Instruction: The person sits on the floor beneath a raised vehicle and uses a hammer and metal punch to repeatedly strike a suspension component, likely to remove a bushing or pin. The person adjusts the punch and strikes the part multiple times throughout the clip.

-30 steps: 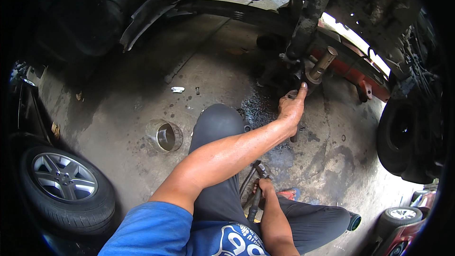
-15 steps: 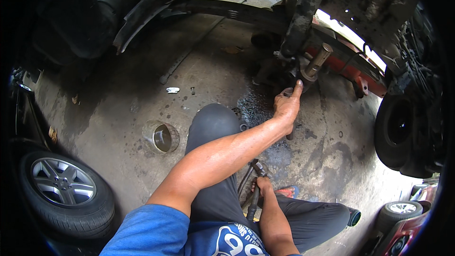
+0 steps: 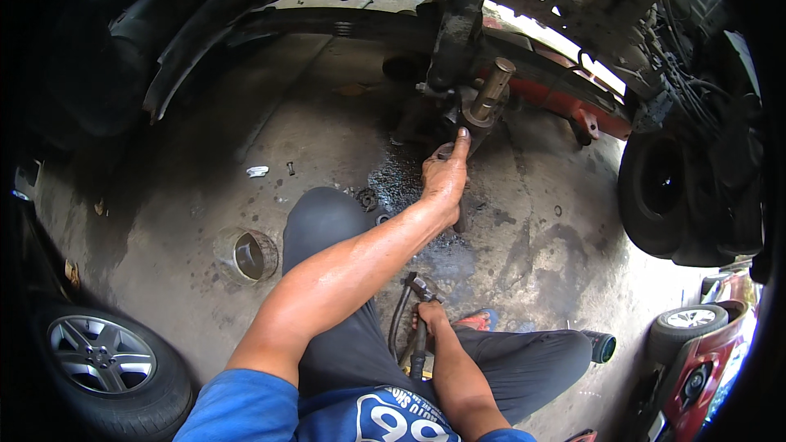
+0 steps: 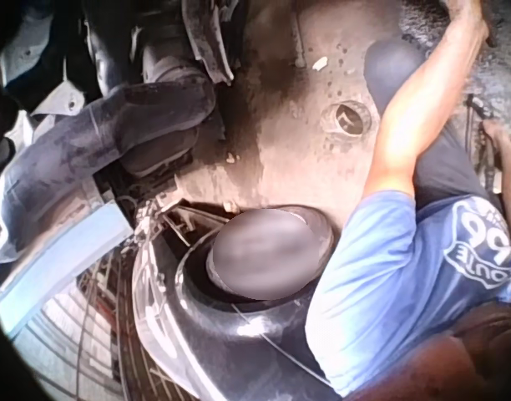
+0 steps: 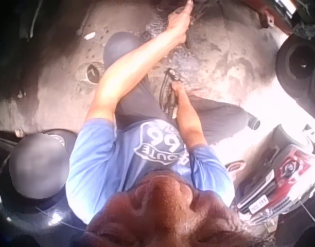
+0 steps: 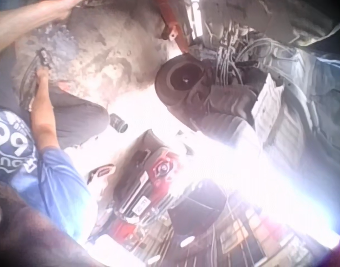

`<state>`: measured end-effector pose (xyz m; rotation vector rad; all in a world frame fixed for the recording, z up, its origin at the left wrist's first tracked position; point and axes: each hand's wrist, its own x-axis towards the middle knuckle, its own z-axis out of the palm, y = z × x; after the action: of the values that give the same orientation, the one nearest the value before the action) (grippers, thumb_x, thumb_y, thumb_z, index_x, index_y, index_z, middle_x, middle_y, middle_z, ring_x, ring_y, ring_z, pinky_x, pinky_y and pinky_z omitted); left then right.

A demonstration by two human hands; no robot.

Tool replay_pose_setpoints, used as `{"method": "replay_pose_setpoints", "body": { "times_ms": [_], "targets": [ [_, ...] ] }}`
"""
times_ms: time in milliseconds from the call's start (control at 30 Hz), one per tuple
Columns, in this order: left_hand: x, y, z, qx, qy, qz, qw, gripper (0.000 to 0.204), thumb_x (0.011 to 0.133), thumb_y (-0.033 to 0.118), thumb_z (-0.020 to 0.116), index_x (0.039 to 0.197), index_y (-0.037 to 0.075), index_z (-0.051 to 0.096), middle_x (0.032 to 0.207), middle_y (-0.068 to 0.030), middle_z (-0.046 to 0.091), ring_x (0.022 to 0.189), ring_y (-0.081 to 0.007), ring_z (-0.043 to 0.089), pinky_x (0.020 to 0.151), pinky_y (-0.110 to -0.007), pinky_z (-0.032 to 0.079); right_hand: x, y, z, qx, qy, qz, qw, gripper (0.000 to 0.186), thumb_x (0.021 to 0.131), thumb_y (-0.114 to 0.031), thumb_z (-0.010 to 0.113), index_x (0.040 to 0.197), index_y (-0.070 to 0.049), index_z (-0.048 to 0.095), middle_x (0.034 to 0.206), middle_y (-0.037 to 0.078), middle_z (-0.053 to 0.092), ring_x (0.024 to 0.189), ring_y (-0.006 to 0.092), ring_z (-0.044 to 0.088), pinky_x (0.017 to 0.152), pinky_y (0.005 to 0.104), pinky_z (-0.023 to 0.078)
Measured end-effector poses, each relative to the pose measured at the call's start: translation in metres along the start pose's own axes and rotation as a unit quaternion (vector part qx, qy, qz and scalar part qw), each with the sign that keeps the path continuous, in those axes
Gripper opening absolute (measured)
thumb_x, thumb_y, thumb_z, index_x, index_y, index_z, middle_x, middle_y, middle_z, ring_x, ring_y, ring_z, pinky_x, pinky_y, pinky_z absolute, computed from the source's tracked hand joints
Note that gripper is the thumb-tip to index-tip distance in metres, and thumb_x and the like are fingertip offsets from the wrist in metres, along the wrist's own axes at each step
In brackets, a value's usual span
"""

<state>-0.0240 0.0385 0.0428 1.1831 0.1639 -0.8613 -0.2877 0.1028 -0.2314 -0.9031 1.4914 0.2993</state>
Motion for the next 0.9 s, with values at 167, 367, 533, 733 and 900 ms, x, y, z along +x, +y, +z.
{"method": "replay_pose_setpoints", "body": {
  "times_ms": [167, 367, 533, 733, 900],
  "targets": [
    [-0.003, 0.001, -0.002, -0.013, -0.034, 0.017, 0.999, 0.056, 0.086, 0.061, 0.069, 0.103, 0.008, 0.066, 0.082, -0.0010, 0.055, 0.070, -0.0132, 0.050, 0.067, -0.032, 0.044, 0.007, 0.009, 0.000, -0.017, -0.018, -0.015, 1.000, 0.014, 0.089, -0.004, 0.053, 0.079, 0.003, 0.061, 0.065, 0.012, 0.056, 0.050, 0.0235, 0.055, 0.046, 0.0398, 0.051],
    [-0.002, 0.004, -0.004, -0.007, -0.045, -0.009, 0.999, 0.054, 0.084, 0.062, 0.072, 0.102, 0.011, 0.064, 0.079, 0.0019, 0.055, 0.068, -0.0106, 0.050, 0.063, -0.027, 0.042, 0.029, 0.017, 0.001, -0.122, -0.036, -0.099, 0.987, 0.018, 0.087, -0.009, 0.056, 0.077, 0.006, 0.060, 0.064, 0.017, 0.057, 0.050, 0.0271, 0.056, 0.047, 0.0452, 0.051],
    [-0.005, 0.006, -0.003, -0.047, -0.039, -0.018, 0.998, 0.050, 0.084, 0.056, 0.075, 0.101, 0.011, 0.060, 0.076, 0.0015, 0.048, 0.062, -0.0095, 0.045, 0.055, -0.025, 0.041, 0.021, 0.010, 0.003, -0.026, -0.022, -0.016, 0.999, 0.022, 0.087, -0.008, 0.055, 0.077, 0.009, 0.063, 0.065, 0.020, 0.061, 0.051, 0.0289, 0.061, 0.047, 0.0457, 0.051],
    [-0.005, 0.006, -0.002, -0.046, -0.069, 0.007, 0.997, 0.055, 0.088, 0.055, 0.071, 0.117, 0.010, 0.060, 0.086, 0.0018, 0.051, 0.069, -0.0088, 0.045, 0.061, -0.024, 0.040, 0.002, -0.003, 0.001, -0.185, 0.002, -0.072, 0.980, 0.037, 0.089, -0.020, 0.050, 0.076, 0.008, 0.071, 0.084, 0.022, 0.072, 0.080, 0.0303, 0.072, 0.074, 0.0426, 0.056],
    [-0.004, 0.006, -0.002, -0.056, -0.071, 0.004, 0.996, 0.051, 0.088, 0.052, 0.074, 0.113, 0.010, 0.058, 0.082, 0.0015, 0.049, 0.067, -0.0088, 0.044, 0.060, -0.024, 0.041, 0.005, -0.001, 0.000, -0.186, -0.008, -0.062, 0.981, 0.041, 0.088, -0.025, 0.050, 0.071, 0.005, 0.072, 0.075, 0.019, 0.072, 0.077, 0.0296, 0.073, 0.081, 0.0390, 0.056]
  ]
}}
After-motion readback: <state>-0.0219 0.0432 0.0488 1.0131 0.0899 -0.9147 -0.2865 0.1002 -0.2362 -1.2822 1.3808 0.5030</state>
